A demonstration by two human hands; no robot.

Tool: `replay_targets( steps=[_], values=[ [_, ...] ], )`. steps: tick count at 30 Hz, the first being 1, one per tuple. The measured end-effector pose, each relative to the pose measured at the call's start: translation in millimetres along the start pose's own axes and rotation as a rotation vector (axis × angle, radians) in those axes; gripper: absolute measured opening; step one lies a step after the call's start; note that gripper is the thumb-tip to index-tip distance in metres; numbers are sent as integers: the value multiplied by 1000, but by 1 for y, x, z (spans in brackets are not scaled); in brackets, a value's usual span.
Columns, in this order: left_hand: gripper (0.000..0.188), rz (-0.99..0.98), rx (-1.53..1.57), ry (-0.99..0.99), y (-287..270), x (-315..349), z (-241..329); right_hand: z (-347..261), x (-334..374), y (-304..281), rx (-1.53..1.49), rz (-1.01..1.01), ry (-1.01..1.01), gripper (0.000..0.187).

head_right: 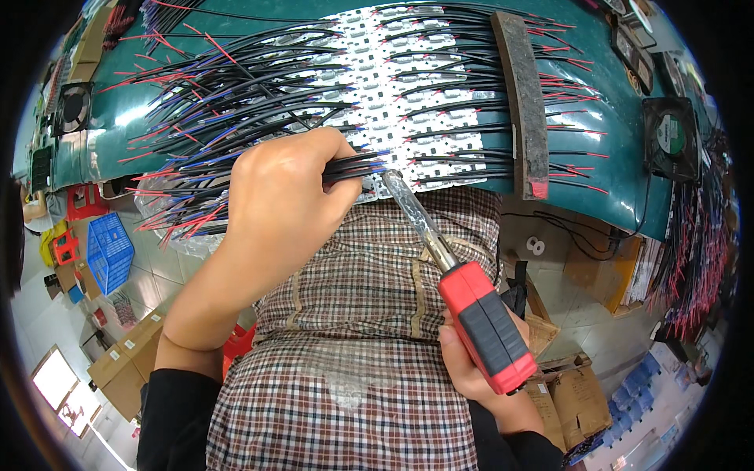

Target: The person solders wires onto LED strips using a soldering iron.

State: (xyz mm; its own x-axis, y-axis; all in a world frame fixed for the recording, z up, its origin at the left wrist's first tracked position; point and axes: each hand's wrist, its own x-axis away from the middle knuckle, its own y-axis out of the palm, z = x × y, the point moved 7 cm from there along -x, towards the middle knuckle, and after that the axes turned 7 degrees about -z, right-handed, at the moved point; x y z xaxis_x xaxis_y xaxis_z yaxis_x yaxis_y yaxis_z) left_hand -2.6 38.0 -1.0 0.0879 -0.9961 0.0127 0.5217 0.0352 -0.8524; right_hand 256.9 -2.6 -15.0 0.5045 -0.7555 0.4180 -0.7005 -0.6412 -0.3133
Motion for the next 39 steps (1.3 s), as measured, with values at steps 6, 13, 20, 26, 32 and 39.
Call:
replay_targets(
  steps=[6,13,20,26,32,39],
  values=[
    [13,7,-28,11,0,0,2,0,-6,5,57,-38,11,13],
    [16,16,-63,31,1,2,6,-3,-8,7,43,-21,-42,15],
    [19,1,-72,22,3,2,9,1,-6,8,-4,15,-3,15],
    [20,-2,-74,22,2,2,8,4,-5,8,28,-42,19,16],
    [19,-26,-71,10,2,-1,10,5,1,4,-69,26,28,16],
    [15,-35,-52,-7,2,-4,1,11,2,5,4,-62,39,18]
  ],
)
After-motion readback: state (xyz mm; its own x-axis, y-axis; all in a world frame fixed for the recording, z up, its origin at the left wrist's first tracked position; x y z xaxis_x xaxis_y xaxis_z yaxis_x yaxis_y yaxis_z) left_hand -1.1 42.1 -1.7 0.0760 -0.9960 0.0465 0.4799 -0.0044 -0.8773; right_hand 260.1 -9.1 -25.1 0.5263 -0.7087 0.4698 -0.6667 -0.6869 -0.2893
